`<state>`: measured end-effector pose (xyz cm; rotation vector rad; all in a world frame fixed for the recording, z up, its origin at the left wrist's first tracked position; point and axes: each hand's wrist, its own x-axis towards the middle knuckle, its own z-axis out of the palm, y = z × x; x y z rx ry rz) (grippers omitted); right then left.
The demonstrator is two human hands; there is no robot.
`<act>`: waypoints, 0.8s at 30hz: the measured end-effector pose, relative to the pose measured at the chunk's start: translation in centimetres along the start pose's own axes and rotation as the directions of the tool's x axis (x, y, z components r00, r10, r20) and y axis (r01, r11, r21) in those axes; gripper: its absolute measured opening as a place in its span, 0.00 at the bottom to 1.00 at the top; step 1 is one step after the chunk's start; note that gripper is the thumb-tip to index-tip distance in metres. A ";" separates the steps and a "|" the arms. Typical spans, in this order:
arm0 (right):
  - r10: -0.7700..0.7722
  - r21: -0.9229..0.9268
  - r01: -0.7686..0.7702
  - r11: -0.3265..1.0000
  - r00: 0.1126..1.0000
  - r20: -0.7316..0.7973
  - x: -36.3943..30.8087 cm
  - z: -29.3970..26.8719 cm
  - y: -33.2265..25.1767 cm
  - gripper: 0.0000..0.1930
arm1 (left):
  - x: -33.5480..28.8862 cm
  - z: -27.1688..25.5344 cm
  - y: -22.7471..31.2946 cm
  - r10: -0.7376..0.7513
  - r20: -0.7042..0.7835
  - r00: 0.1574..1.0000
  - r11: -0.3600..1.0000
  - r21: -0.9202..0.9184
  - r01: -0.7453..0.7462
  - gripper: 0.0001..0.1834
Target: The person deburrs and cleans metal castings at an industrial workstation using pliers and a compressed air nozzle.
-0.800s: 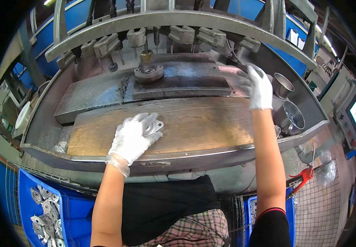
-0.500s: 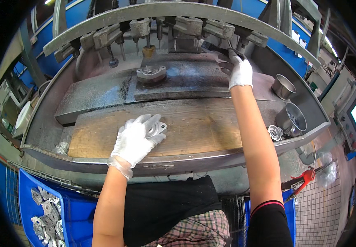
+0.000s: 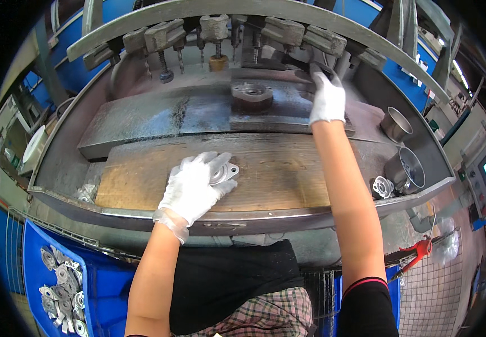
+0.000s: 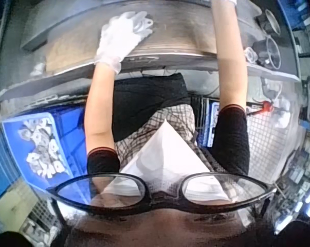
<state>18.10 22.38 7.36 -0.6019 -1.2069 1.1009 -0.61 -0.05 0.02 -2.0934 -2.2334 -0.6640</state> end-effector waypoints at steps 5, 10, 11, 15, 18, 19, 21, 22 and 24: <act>0.054 -0.035 -0.056 0.998 0.997 -0.052 -0.5 1.2 0.4 0.20 | 0.1 0.1 0.0 0.026 0.014 1.000 1.000 -0.007 -0.026 0.30; -0.045 -0.075 0.045 0.996 0.999 0.003 -4.6 1.4 -1.0 0.20 | -0.3 0.1 -0.6 0.028 -0.004 1.000 0.999 0.017 -0.028 0.30; -0.038 -0.076 0.039 0.996 0.999 0.011 -4.7 2.0 -0.8 0.20 | -0.3 0.1 -0.7 0.032 -0.005 0.999 0.999 0.024 -0.032 0.30; -0.049 -0.038 0.048 0.998 0.998 -0.044 -2.8 4.5 2.0 0.18 | -0.2 0.4 -0.7 0.036 -0.023 0.999 0.999 0.006 -0.036 0.29; 0.166 -0.359 -0.242 0.901 0.959 -0.229 -1.8 5.7 2.5 0.19 | 0.0 0.6 -0.5 0.030 -0.030 0.999 1.000 -0.006 -0.031 0.29; 0.171 -0.361 -0.243 0.900 0.961 -0.219 -2.4 5.9 2.8 0.19 | -0.1 0.8 -0.7 0.037 -0.038 0.999 0.999 -0.013 -0.037 0.29; 0.087 -0.011 -0.088 0.996 0.994 -0.071 -3.8 5.5 3.4 0.18 | -0.1 1.0 -0.9 0.032 -0.047 0.998 0.999 -0.022 -0.033 0.29; 0.116 -0.050 -0.116 0.992 0.993 -0.010 -5.4 5.7 2.3 0.21 | -0.3 0.9 -1.1 0.025 -0.044 0.999 0.999 -0.021 -0.025 0.29; 0.090 -0.100 -0.088 0.991 0.996 0.016 -7.2 4.9 2.0 0.23 | -0.5 1.1 -1.2 0.026 -0.067 0.997 0.999 -0.024 -0.028 0.27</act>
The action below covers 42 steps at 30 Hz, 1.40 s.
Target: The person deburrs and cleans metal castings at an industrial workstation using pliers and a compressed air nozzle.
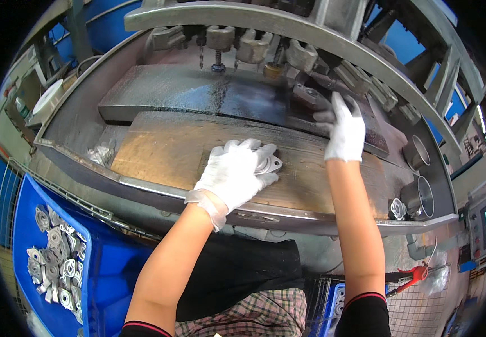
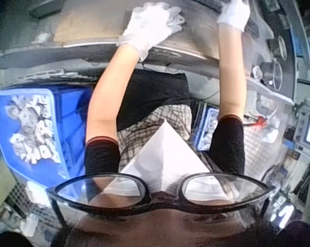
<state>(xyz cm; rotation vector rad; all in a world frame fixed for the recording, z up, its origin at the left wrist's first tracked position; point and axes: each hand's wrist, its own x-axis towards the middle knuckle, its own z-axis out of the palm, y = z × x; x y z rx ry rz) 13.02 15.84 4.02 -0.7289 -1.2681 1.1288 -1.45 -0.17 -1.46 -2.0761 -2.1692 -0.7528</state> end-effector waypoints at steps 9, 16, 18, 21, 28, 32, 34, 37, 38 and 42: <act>0.161 -0.122 -0.162 0.979 0.987 -0.018 1.2 6.0 2.2 0.15 | 0.1 0.1 -0.1 0.020 -0.009 1.000 1.000 -0.023 -0.020 0.26; 0.124 -0.131 -0.110 0.985 0.986 0.107 -1.7 5.5 1.5 0.19 | -0.1 0.1 -0.1 0.016 0.005 1.000 0.999 -0.045 -0.016 0.26; 0.121 -0.171 -0.100 0.980 0.986 0.118 -2.4 5.7 0.9 0.20 | -0.1 0.0 -0.3 0.004 0.021 1.000 0.999 -0.044 -0.003 0.26; 0.072 -0.198 -0.038 0.979 0.983 0.170 -2.7 7.0 0.8 0.19 | 0.1 0.2 -0.4 0.010 0.013 1.000 0.999 -0.045 -0.009 0.26; 0.083 -0.383 0.036 0.923 0.953 0.290 -2.4 12.0 2.7 0.20 | 0.2 0.1 -0.3 -0.003 -0.028 1.000 0.998 -0.055 0.002 0.22; 0.092 -0.402 0.118 0.908 0.880 0.466 -2.8 13.7 2.7 0.22 | 0.6 0.2 -0.4 -0.011 0.005 1.000 0.997 -0.082 0.011 0.20; 0.112 -0.449 0.115 0.886 0.887 0.448 -1.8 14.7 3.0 0.24 | 0.5 -0.1 0.0 0.013 0.017 1.000 0.992 -0.125 -0.011 0.21; -0.001 -0.451 0.207 0.868 0.910 0.415 -0.3 15.4 3.9 0.23 | 0.1 0.0 0.1 0.045 -0.072 0.996 0.997 -0.055 -0.049 0.22; 0.085 -0.439 0.094 0.894 0.925 0.371 -0.1 14.6 3.9 0.22 | 0.1 0.0 0.1 0.053 -0.053 0.997 0.997 -0.054 -0.056 0.23; 0.125 -0.465 0.028 0.885 0.947 0.295 0.7 10.2 3.6 0.18 | 0.4 -0.3 0.1 0.015 -0.001 1.000 0.999 -0.045 -0.016 0.25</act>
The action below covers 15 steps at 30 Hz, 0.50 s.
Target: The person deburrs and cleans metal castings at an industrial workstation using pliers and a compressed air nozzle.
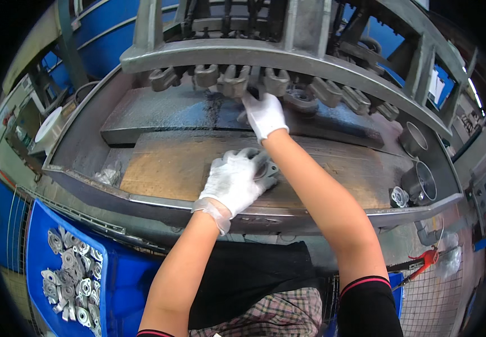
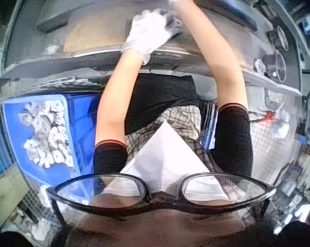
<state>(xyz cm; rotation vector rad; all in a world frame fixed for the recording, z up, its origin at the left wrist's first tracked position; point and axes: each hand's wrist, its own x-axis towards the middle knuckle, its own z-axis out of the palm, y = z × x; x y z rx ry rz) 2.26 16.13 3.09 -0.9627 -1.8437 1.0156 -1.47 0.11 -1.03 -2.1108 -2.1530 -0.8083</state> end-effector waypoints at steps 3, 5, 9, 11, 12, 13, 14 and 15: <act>-0.064 0.117 0.076 0.990 0.992 -0.108 -2.0 -5.1 1.6 0.17 | 0.3 -0.6 0.9 0.001 0.034 0.999 1.000 0.014 -0.002 0.27; 0.008 0.174 0.021 0.984 0.987 -0.164 -3.5 -8.2 1.6 0.16 | 0.3 -0.8 0.9 -0.012 0.054 0.998 1.000 0.025 0.011 0.28; -0.008 0.260 0.092 0.961 0.951 -0.308 -7.6 -15.5 3.0 0.17 | 0.2 -0.5 1.0 0.013 0.025 1.000 0.999 0.045 -0.014 0.30; -0.026 0.206 0.105 0.973 0.935 -0.354 -10.2 -20.1 3.6 0.18 | 0.4 -0.4 1.2 -0.003 0.041 0.999 0.999 0.046 0.001 0.30; -0.009 0.182 0.088 0.979 0.917 -0.398 -11.7 -22.4 3.6 0.18 | 0.4 -0.3 1.3 0.002 0.036 0.999 0.999 0.054 -0.004 0.30; -0.014 0.110 0.071 0.991 0.890 -0.457 -13.2 -24.7 3.5 0.18 | 0.4 -0.3 1.4 0.003 0.031 1.000 0.998 0.063 -0.005 0.30; -0.015 0.072 0.062 0.995 0.854 -0.519 -14.6 -27.0 3.7 0.17 | 0.5 -0.2 1.5 0.027 0.036 0.999 0.998 0.059 -0.029 0.30; -0.022 0.038 0.054 0.998 0.816 -0.578 -16.0 -29.4 3.9 0.16 | 0.5 -0.3 1.7 0.027 0.032 0.999 0.997 0.065 -0.029 0.30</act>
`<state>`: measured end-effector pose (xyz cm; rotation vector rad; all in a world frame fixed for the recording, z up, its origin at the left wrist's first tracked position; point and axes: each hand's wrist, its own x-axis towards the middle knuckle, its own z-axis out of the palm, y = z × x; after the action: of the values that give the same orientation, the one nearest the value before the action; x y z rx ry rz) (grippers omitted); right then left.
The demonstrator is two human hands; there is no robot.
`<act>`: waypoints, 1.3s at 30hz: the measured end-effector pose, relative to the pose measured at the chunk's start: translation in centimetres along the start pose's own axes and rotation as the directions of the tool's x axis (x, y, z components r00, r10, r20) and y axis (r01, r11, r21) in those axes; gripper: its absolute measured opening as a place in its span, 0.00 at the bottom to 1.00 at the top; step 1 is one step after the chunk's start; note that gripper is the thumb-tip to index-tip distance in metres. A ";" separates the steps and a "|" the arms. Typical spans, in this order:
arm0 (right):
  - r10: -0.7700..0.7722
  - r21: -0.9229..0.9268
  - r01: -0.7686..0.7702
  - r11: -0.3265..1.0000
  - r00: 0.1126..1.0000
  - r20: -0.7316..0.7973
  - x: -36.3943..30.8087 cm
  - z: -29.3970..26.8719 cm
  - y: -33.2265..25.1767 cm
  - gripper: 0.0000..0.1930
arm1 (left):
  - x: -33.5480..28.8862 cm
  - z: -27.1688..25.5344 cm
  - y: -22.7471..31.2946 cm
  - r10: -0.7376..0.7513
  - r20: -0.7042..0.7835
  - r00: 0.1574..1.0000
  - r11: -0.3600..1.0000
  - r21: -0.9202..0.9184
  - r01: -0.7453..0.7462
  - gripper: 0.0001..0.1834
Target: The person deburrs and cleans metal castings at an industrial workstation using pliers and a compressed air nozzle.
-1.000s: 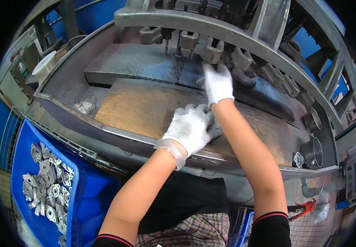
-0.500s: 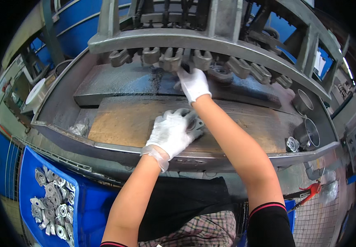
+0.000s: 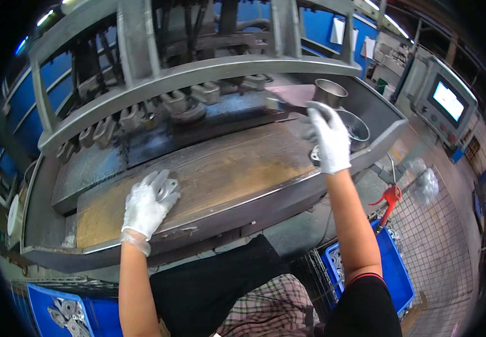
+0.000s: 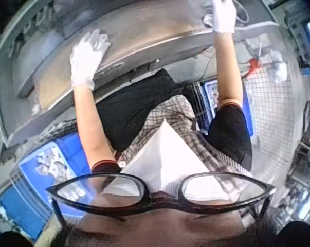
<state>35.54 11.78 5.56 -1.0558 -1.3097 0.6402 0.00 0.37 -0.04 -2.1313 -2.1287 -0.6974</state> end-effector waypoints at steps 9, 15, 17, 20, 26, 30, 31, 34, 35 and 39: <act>-0.173 -0.383 0.106 0.918 0.974 -0.147 4.3 -16.4 5.5 0.11 | 0.7 0.1 0.1 0.012 0.014 1.000 0.999 -0.038 -0.011 0.31; 0.032 -0.575 -0.042 0.817 0.999 -0.027 5.4 -16.8 5.9 0.14 | 1.1 -3.5 1.1 0.049 -0.090 0.995 0.981 -0.184 -0.065 0.27; -0.119 -0.544 0.099 0.833 0.993 0.000 5.4 -17.4 5.4 0.13 | 1.3 -5.0 1.6 0.129 -0.225 0.966 0.959 -0.218 -0.179 0.27; -0.094 -0.333 0.062 0.941 0.992 -0.080 4.3 -17.1 4.4 0.13 | 1.9 -6.2 3.7 0.051 -0.265 0.963 0.952 -0.278 -0.127 0.27; -0.061 -0.661 0.148 0.736 0.986 0.153 3.4 -19.4 8.2 0.21 | 0.9 -0.7 1.6 -0.030 0.099 0.995 0.999 0.031 0.027 0.29; -0.121 -0.657 0.181 0.732 0.983 0.136 2.0 -20.6 7.0 0.20 | 1.7 -2.9 1.8 -0.026 0.076 0.997 0.999 -0.018 0.027 0.29; -0.148 -0.654 0.192 0.732 0.981 0.123 1.6 -21.2 6.8 0.19 | 1.9 -4.6 3.0 -0.025 0.046 0.999 0.998 -0.058 0.028 0.28; -0.151 -0.540 0.136 0.830 0.988 0.018 0.3 -23.0 6.5 0.18 | 1.8 -7.0 4.2 0.107 -0.211 0.972 0.991 -0.062 -0.122 0.29; -0.136 -0.474 0.111 0.874 0.990 -0.020 -0.3 -23.5 6.3 0.19 | 1.5 -7.2 4.5 0.087 -0.226 0.970 0.995 -0.033 -0.097 0.31; -0.128 -0.426 0.069 0.902 0.985 -0.112 -2.2 -25.3 5.6 0.19 | 0.3 -0.3 2.5 -0.044 -0.014 0.999 0.995 0.089 0.045 0.28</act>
<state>60.54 5.79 1.38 -1.3469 -1.4028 0.2013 2.31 0.42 1.05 -2.0360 -2.1644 -0.6037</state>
